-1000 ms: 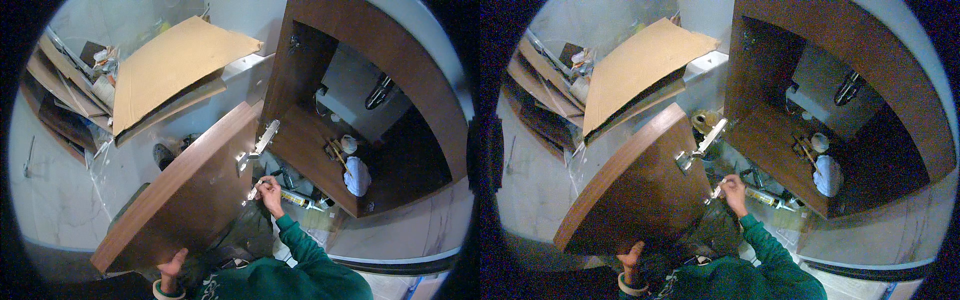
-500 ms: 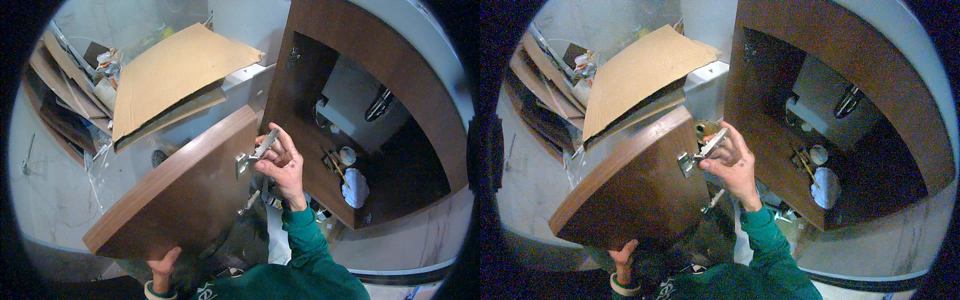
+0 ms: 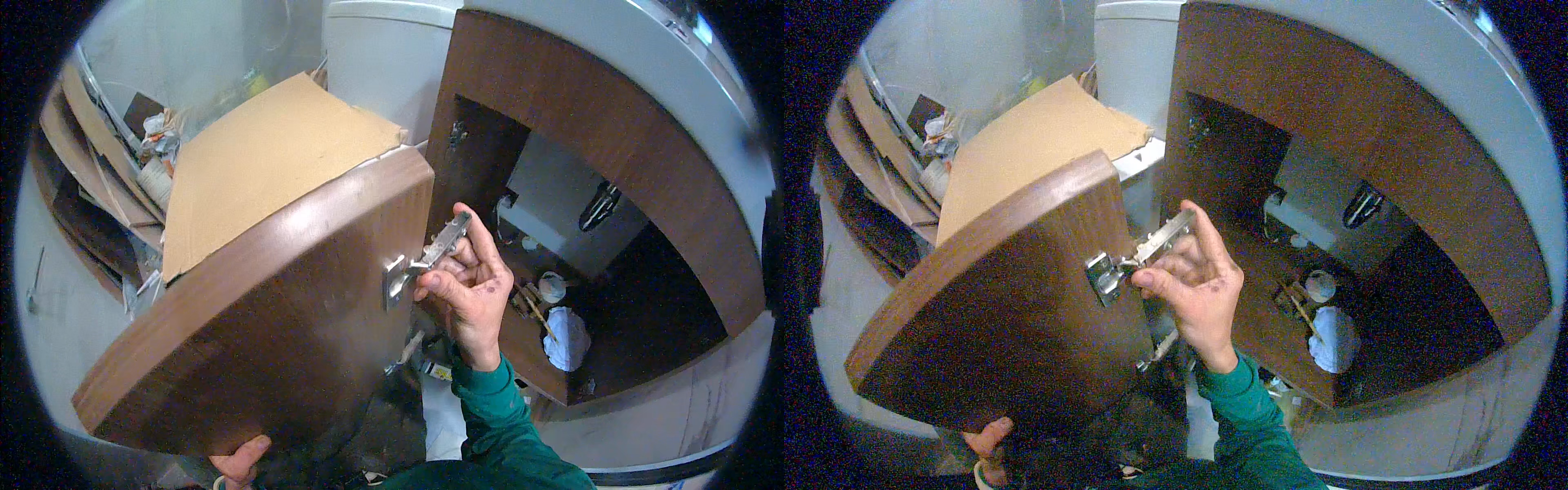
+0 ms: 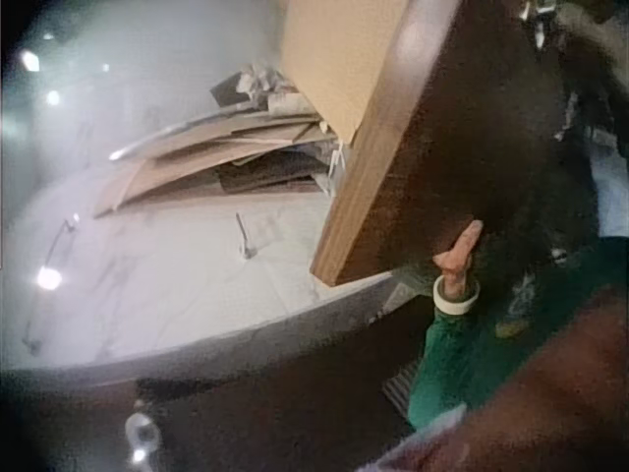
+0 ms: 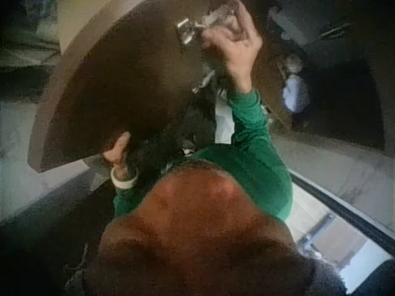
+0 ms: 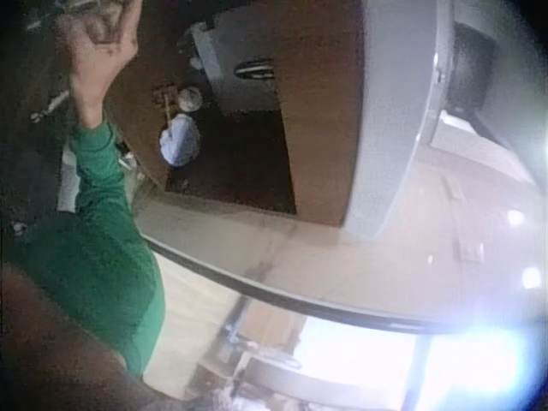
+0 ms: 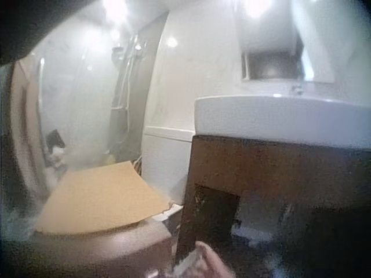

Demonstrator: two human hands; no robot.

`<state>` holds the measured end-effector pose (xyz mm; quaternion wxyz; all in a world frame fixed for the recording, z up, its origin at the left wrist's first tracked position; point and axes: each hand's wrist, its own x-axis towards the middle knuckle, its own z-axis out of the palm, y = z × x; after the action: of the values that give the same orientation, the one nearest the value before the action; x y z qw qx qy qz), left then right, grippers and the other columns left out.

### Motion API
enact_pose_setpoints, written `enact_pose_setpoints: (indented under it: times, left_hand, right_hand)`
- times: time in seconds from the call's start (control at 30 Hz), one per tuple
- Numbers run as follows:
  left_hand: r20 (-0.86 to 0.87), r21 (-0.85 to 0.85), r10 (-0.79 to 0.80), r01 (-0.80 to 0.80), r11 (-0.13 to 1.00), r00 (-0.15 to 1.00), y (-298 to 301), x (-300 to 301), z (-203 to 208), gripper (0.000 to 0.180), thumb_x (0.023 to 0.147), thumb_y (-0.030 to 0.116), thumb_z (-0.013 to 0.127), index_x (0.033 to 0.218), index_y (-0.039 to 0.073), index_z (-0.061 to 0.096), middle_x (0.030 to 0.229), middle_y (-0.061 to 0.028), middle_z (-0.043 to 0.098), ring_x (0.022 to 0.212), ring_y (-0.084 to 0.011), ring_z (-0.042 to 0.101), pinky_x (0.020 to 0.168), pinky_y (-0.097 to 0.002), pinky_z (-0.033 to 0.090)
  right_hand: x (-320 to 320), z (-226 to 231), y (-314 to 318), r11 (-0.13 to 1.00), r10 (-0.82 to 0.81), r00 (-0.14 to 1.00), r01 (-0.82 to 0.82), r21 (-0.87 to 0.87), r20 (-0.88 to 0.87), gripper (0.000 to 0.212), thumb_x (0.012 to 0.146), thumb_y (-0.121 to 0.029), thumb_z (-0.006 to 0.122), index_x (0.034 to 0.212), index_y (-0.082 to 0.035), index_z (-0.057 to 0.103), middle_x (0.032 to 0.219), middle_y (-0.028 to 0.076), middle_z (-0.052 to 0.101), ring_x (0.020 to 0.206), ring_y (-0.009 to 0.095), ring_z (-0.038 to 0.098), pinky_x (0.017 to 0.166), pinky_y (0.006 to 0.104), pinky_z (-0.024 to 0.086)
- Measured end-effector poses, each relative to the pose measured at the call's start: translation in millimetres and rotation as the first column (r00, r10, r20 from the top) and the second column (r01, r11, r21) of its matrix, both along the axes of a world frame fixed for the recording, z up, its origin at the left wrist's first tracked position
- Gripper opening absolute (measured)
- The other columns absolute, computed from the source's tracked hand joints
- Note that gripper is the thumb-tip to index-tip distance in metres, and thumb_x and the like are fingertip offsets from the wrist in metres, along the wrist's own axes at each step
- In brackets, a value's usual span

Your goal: The person kneels in a bathroom and installs metal hinges onto a wooden cabinet door. They align the door with the cabinet frame, insert the hinge arms, and repeatedly adjust the screws to secure the door in place.

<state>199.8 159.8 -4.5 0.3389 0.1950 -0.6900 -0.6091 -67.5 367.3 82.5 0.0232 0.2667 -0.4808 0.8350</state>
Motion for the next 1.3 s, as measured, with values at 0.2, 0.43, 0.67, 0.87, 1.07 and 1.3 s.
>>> enact_pose_setpoints:
  times: [0.2,0.43,0.67,0.87,1.07,1.3]
  left_hand:
    - [-0.037,-0.082,-0.024,0.021,0.996,0.999,-8,-27,16,0.031,0.063,-0.004,0.074,0.092,-0.003,0.064,0.084,-0.0079,0.065,0.074,-0.0241,0.061,0.073,-0.0365,0.051]
    - [-0.172,-0.292,-0.082,0.029,0.956,0.982,3,-65,34,0.031,0.062,-0.004,0.074,0.092,-0.003,0.064,0.084,-0.0081,0.065,0.074,-0.0253,0.061,0.075,-0.0374,0.051]
    - [-0.227,-0.147,-0.055,0.021,0.989,0.972,5,-99,29,0.048,0.060,-0.004,0.074,0.106,-0.001,0.059,0.097,-0.0106,0.063,0.087,-0.0275,0.060,0.084,-0.0376,0.048]
    - [-0.241,0.087,-0.086,0.110,0.990,0.967,7,-120,30,0.057,0.057,-0.006,0.070,0.112,-0.001,0.055,0.102,-0.0100,0.061,0.094,-0.0251,0.058,0.088,-0.0372,0.045]
    - [-0.228,0.005,-0.139,0.144,0.989,0.964,-1,-141,26,0.064,0.058,-0.006,0.068,0.119,0.000,0.050,0.106,-0.0113,0.060,0.094,-0.0255,0.058,0.088,-0.0387,0.046]
    - [-0.297,0.051,-0.122,0.144,0.988,0.947,-3,-152,25,0.068,0.058,-0.005,0.070,0.122,0.000,0.047,0.106,-0.0105,0.057,0.093,-0.0247,0.056,0.087,-0.0380,0.045]
  right_hand:
    - [-16,28,3,0.999,-0.047,0.997,0.046,-0.016,-0.056,0.080,0.072,0.001,0.077,0.138,0.005,0.032,0.084,0.010,0.060,0.066,0.015,0.061,0.055,0.0262,0.051]
    - [-45,35,5,0.991,-0.120,0.989,0.123,0.044,-0.083,0.076,0.073,-0.003,0.077,0.136,0.005,0.034,0.093,0.013,0.063,0.077,0.019,0.065,0.057,0.0258,0.054]
    - [-72,35,6,0.981,-0.154,0.985,0.162,0.109,-0.084,0.071,0.076,-0.003,0.074,0.135,0.007,0.035,0.091,0.011,0.064,0.075,0.018,0.065,0.054,0.0261,0.056]
    - [-92,32,8,0.982,-0.143,0.989,0.148,0.122,-0.046,0.075,0.075,-0.001,0.074,0.136,0.007,0.031,0.089,0.011,0.062,0.075,0.020,0.066,0.055,0.0282,0.057]
    - [-108,30,5,0.974,-0.147,0.988,0.152,0.167,-0.045,0.071,0.076,0.002,0.072,0.134,0.008,0.032,0.086,0.010,0.062,0.073,0.020,0.065,0.056,0.0298,0.058]
    - [-115,28,3,0.966,-0.163,0.986,0.168,0.199,-0.040,0.071,0.080,-0.002,0.070,0.137,0.011,0.030,0.083,0.009,0.064,0.071,0.019,0.065,0.057,0.0284,0.057]
